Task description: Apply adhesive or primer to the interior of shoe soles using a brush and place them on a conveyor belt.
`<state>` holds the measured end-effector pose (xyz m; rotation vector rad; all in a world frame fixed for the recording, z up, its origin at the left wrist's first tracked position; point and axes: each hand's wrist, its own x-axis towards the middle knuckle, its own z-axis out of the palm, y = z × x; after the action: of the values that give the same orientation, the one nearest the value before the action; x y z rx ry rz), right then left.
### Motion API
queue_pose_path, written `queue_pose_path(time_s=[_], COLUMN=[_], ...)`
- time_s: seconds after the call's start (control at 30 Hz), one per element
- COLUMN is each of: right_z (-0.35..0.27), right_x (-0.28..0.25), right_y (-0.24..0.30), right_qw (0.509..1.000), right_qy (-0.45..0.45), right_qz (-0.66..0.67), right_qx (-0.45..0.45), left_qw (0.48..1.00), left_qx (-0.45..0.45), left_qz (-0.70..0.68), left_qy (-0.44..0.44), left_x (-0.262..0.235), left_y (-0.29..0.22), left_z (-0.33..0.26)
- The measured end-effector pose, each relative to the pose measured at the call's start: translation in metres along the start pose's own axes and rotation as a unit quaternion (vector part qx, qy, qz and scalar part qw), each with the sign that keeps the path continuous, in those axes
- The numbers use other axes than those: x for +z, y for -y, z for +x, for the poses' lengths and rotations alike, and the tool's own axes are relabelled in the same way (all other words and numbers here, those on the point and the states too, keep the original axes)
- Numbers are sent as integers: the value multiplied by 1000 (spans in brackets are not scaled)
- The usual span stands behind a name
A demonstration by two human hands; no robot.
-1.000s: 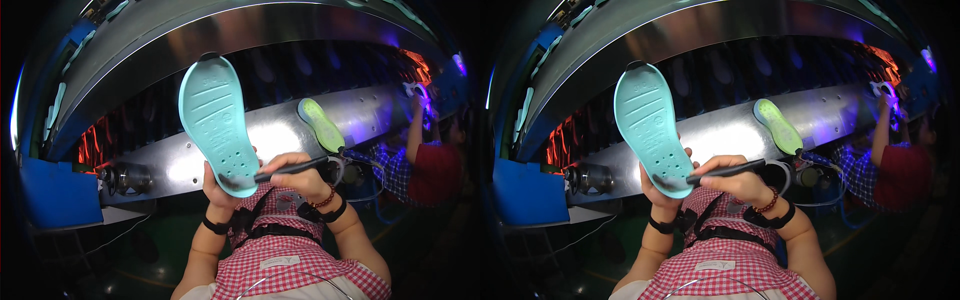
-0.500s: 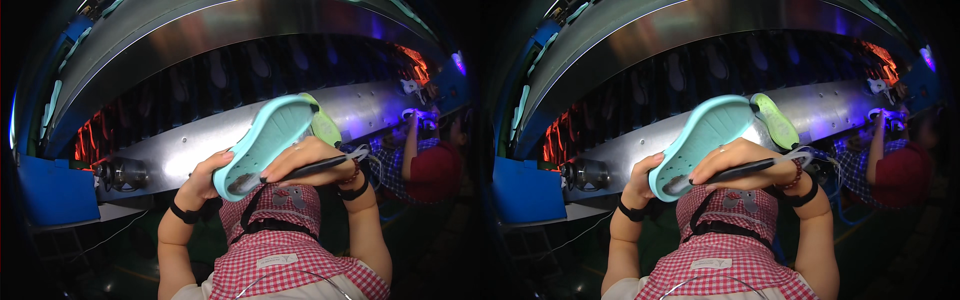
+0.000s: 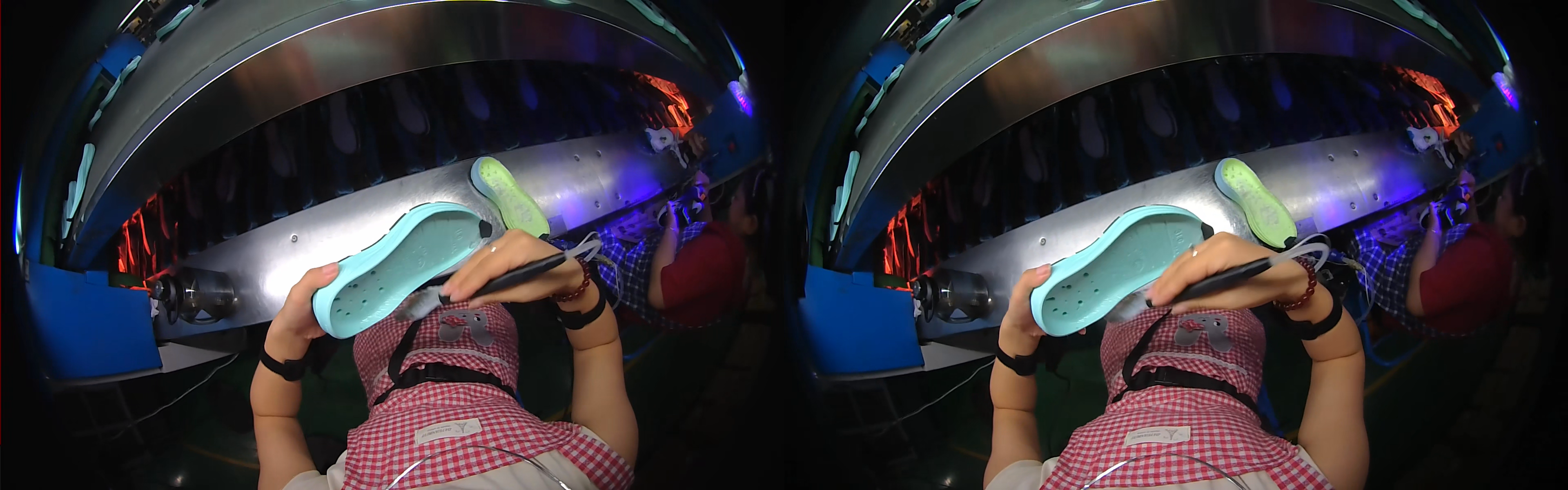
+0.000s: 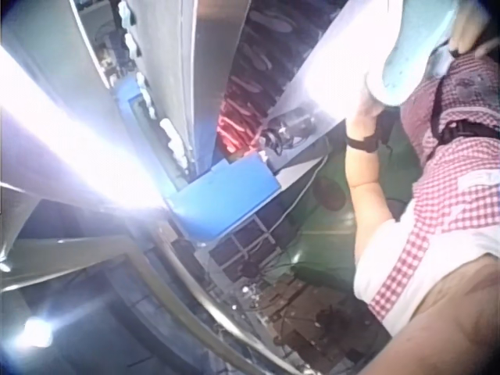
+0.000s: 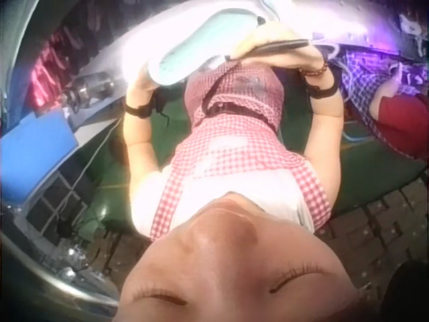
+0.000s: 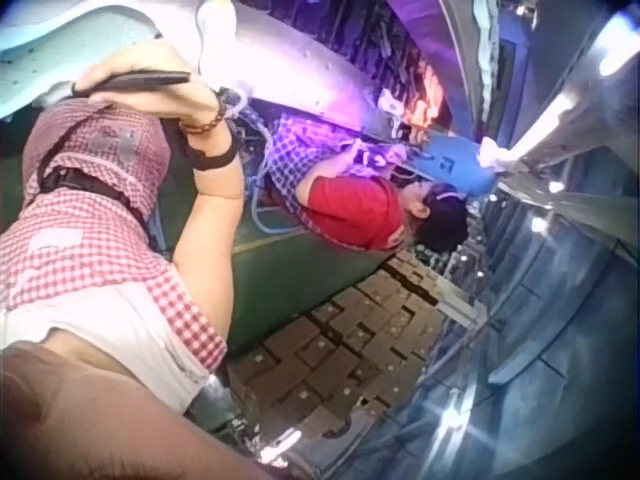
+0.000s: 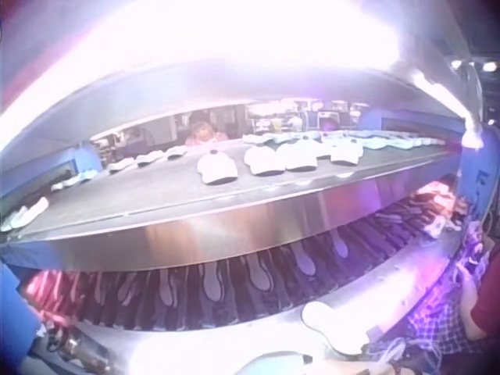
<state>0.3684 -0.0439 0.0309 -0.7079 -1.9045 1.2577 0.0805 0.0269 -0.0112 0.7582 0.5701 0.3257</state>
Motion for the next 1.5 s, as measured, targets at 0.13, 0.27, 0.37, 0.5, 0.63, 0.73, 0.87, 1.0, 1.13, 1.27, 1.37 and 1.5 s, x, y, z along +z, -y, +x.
queue_pose_path(time_s=[0.13, 0.27, 0.37, 0.5, 0.63, 0.73, 0.87, 1.0, 1.13, 1.27, 1.37, 1.5], right_z=[-5, -12, -2, 12, 22, 22, 5, 24, 25, 15, 14, 7], right_x=[10, 15, 24, 41, 52, 64, 55, 40, 58, 40, 42, 34], right_y=[-13, 7, 14, -22, -33, -35, -15, -12, -13, -7, -25, -20], right_qw=[996, 997, 992, 959, 934, 958, 978, 980, 985, 986, 986, 997], right_qy=[-87, -66, -94, -220, -265, -195, -55, -179, -144, -163, -164, -50], right_qz=[-28, -25, -15, 112, 141, -191, -188, -72, -64, -24, -21, 53], right_qx=[-4, -18, -77, 140, 195, -92, -74, -51, -71, -21, -10, -24], left_qw=[998, 977, 915, 935, 923, 916, 901, 904, 888, 875, 862, 878], left_qx=[63, 133, 222, 226, 237, 268, 326, 333, 364, 391, 392, 419], left_qz=[13, -166, -331, -273, -296, -266, -252, -252, -265, -242, -241, -202], left_qy=[-6, 21, -60, -8, -63, -139, -134, -87, -96, -152, -212, -116], left_x=[-5, -18, -18, 25, 31, 17, 14, 32, 34, 32, 35, 37], left_y=[-2, 1, 26, 35, 49, 44, 31, 33, 23, 16, 9, 1], left_z=[-8, -8, 18, 44, 48, 53, 48, 49, 52, 43, 41, 34])
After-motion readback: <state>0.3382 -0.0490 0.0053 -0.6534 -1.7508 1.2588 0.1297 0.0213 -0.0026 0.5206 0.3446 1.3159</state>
